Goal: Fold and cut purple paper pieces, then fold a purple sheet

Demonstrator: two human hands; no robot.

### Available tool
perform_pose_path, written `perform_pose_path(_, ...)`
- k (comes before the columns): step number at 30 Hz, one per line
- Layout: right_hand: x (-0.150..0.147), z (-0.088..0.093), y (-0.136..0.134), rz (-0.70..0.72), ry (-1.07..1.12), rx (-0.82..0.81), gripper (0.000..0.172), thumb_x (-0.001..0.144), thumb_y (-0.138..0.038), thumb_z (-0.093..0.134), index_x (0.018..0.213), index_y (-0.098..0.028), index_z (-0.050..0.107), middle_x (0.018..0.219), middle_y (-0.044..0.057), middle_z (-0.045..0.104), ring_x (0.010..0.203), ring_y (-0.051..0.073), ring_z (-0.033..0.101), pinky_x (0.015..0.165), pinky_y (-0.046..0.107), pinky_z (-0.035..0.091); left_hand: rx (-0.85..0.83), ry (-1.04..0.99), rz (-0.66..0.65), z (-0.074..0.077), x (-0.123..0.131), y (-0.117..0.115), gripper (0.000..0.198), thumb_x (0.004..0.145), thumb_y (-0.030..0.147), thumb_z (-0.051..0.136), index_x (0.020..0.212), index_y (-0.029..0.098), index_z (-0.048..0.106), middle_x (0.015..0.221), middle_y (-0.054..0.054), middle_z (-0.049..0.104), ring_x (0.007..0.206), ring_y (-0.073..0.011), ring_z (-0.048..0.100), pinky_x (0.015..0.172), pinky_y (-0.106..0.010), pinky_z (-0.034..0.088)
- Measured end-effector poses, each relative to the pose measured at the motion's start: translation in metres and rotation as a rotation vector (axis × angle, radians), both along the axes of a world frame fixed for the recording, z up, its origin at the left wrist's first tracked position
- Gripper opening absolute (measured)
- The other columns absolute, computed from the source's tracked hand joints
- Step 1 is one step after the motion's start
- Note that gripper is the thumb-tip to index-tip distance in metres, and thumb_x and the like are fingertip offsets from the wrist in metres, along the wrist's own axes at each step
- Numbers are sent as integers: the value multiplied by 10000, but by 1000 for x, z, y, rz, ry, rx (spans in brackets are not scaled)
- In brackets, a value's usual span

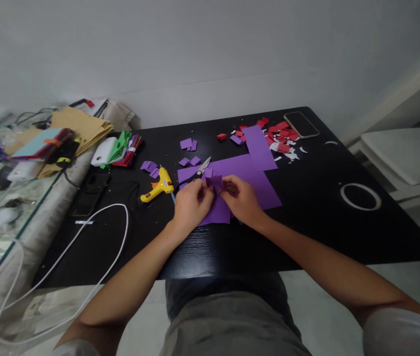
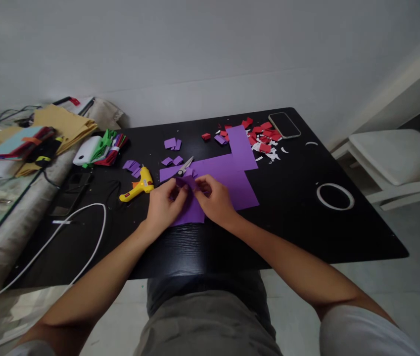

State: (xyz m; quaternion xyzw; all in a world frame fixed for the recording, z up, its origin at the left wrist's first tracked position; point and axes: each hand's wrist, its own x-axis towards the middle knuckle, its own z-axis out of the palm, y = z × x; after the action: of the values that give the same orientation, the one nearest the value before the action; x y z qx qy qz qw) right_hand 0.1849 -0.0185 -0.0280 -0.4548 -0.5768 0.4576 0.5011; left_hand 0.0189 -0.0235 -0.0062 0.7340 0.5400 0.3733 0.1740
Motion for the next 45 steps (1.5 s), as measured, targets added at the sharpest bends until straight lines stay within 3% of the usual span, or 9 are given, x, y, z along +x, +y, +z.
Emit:
perform_pose_path(3,1,-5,5,98,70,-57,180,880,-373,714,978,-225,688,1015,57,785,963,221,757,978,408,576,-22,-20,-19,1,-1,0,229,923,298,593,722,205,532,640,15,591,588,-136,545,595,-264,384)
perform_pose_path(7,2,-8,7,166,88,-58,166,900,-380,691,948,-223,719,981,49,792,944,222,760,973,422,577,-43,-29,-41,2,-2,0,186,925,284,595,760,202,571,685,1,649,638,-151,615,635,-267,428)
perform_pose_path(15,3,-6,6,100,15,0,134,898,-237,648,979,-234,755,1034,55,799,1060,232,752,1015,424,569,-48,55,-17,2,-3,1,120,891,253,617,786,197,625,716,-20,658,659,-173,603,637,-288,417)
perform_pose_path(22,2,-6,2,53,-83,68,306,830,-82,561,1019,-232,750,1057,44,806,1041,222,760,998,420,576,-46,80,11,4,-2,1,52,843,196,632,793,194,647,726,-24,652,675,-184,596,641,-293,404)
perform_pose_path(29,0,-1,-3,8,-167,117,285,848,-125,594,1052,-249,748,1072,45,810,1025,242,766,950,422,588,-50,134,74,-3,3,1,179,861,244,669,694,204,620,634,-27,634,587,-182,571,561,-282,307)
perform_pose_path(38,2,-7,3,54,-58,36,189,874,-208,620,978,-239,775,1033,52,813,1014,241,765,966,428,589,-181,50,14,2,3,2,114,851,248,672,750,201,699,658,-20,693,608,-185,621,606,-289,393)
perform_pose_path(45,3,-4,5,75,-14,43,150,899,-297,648,931,-241,783,941,48,799,940,239,758,915,421,598,-129,103,-2,4,1,3,44,785,193,688,741,199,682,684,-23,687,633,-186,615,608,-291,392)
